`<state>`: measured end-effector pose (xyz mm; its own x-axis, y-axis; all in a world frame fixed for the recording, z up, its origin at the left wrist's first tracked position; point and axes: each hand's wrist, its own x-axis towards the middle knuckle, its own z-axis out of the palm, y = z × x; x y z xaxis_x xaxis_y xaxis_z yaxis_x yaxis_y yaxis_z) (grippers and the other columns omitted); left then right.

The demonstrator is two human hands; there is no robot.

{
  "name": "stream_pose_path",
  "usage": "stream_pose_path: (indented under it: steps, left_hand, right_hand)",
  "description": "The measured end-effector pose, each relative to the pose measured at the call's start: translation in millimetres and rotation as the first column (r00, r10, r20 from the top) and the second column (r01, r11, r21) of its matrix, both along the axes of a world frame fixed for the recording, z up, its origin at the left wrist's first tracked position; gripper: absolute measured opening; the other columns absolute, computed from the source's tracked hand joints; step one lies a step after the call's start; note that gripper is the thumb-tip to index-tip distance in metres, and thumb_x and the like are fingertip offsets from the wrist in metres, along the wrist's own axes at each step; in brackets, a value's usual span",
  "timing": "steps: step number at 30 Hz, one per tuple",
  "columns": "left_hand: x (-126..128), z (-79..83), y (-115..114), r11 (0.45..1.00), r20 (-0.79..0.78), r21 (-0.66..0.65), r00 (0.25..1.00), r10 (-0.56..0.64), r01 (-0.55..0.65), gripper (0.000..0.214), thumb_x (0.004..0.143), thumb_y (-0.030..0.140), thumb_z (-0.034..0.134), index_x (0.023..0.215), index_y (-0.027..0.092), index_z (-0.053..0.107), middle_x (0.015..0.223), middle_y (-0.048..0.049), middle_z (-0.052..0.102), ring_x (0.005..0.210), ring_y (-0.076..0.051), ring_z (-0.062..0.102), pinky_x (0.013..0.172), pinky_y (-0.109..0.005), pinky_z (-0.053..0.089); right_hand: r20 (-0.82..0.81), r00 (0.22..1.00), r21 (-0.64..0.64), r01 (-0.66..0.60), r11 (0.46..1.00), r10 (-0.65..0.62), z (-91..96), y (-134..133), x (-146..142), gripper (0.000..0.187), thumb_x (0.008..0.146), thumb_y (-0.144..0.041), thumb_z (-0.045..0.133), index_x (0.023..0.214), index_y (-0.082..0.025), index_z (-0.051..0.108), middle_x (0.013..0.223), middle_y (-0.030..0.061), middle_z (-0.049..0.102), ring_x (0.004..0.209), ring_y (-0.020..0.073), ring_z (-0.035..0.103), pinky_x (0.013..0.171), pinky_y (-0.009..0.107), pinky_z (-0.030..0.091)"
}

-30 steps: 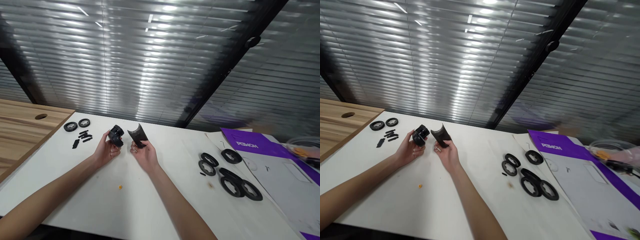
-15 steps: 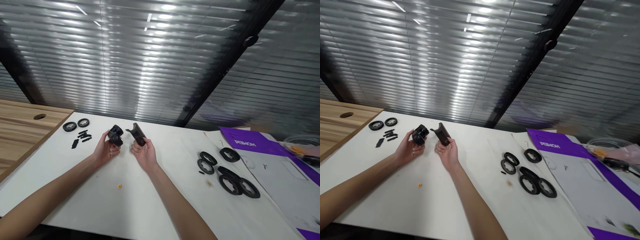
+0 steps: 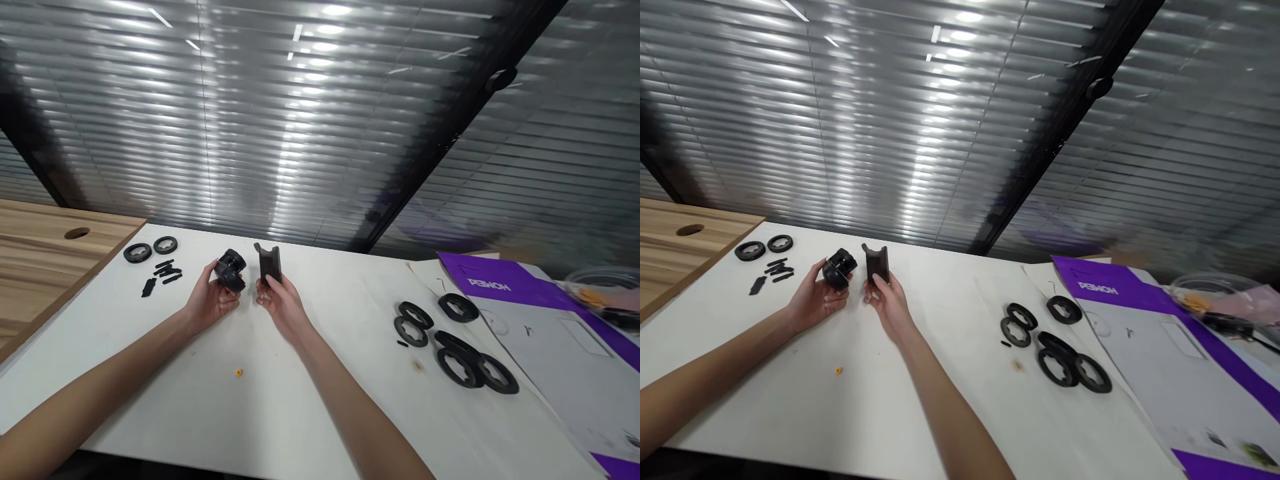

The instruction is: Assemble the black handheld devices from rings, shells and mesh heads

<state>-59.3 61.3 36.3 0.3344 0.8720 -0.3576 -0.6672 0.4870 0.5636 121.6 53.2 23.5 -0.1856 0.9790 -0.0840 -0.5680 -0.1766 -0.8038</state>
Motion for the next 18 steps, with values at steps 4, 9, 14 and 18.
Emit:
stream_pose_path:
  steps: [4, 9, 14, 18]
  left_hand:
    - [0.4, 1.4, -0.7, 1.000, -0.017, -0.001, 1.000, 0.001, -0.001, 0.061, 0.110, 0.051, 0.035, 0.089, 0.004, 0.069, 0.056, -0.0006, 0.044, 0.043, -0.009, 0.034, 0.039, -0.019, 0.034]
    - [-0.1, -0.8, 0.2, 1.000, -0.013, -0.009, 1.000, -0.003, 0.003, 0.061, 0.110, 0.052, 0.035, 0.090, 0.005, 0.068, 0.056, -0.0007, 0.045, 0.044, -0.009, 0.034, 0.039, -0.019, 0.034]
    - [-0.6, -1.3, 0.9, 1.000, -0.004, -0.014, 1.000, 0.001, -0.001, 0.059, 0.110, 0.052, 0.036, 0.091, 0.007, 0.068, 0.056, -0.0008, 0.045, 0.044, -0.010, 0.033, 0.039, -0.020, 0.034]
    - [0.5, 1.9, -0.1, 1.000, -0.008, -0.008, 1.000, 0.000, 0.000, 0.062, 0.110, 0.051, 0.032, 0.090, 0.005, 0.068, 0.056, -0.0011, 0.045, 0.044, -0.010, 0.033, 0.039, -0.020, 0.033]
  right_hand:
    - [0.005, 1.000, 0.001, -0.005, 1.000, 0.005, -0.9, 0.6, 0.7, 0.044, 0.068, -0.038, 0.095, 0.098, -0.018, 0.069, 0.085, 0.0046, 0.073, 0.074, 0.0151, 0.062, 0.065, 0.028, 0.049]
    - [-0.025, 1.000, -0.018, 0.000, 1.000, 0.000, -4.5, 3.4, 1.1, 0.043, 0.065, -0.035, 0.097, 0.093, -0.018, 0.068, 0.085, 0.0079, 0.078, 0.072, 0.0170, 0.066, 0.066, 0.029, 0.052]
    - [-0.041, 0.999, -0.056, -0.023, 0.998, 0.020, -4.0, 5.0, 2.3, 0.041, 0.062, -0.040, 0.098, 0.080, -0.017, 0.070, 0.081, 0.0103, 0.079, 0.070, 0.0180, 0.068, 0.069, 0.029, 0.054]
    - [-0.056, 0.998, -0.088, -0.030, 0.996, 0.025, -3.0, 6.2, 3.0, 0.039, 0.063, -0.040, 0.099, 0.075, -0.017, 0.070, 0.075, 0.0074, 0.076, 0.071, 0.0178, 0.068, 0.067, 0.028, 0.055]
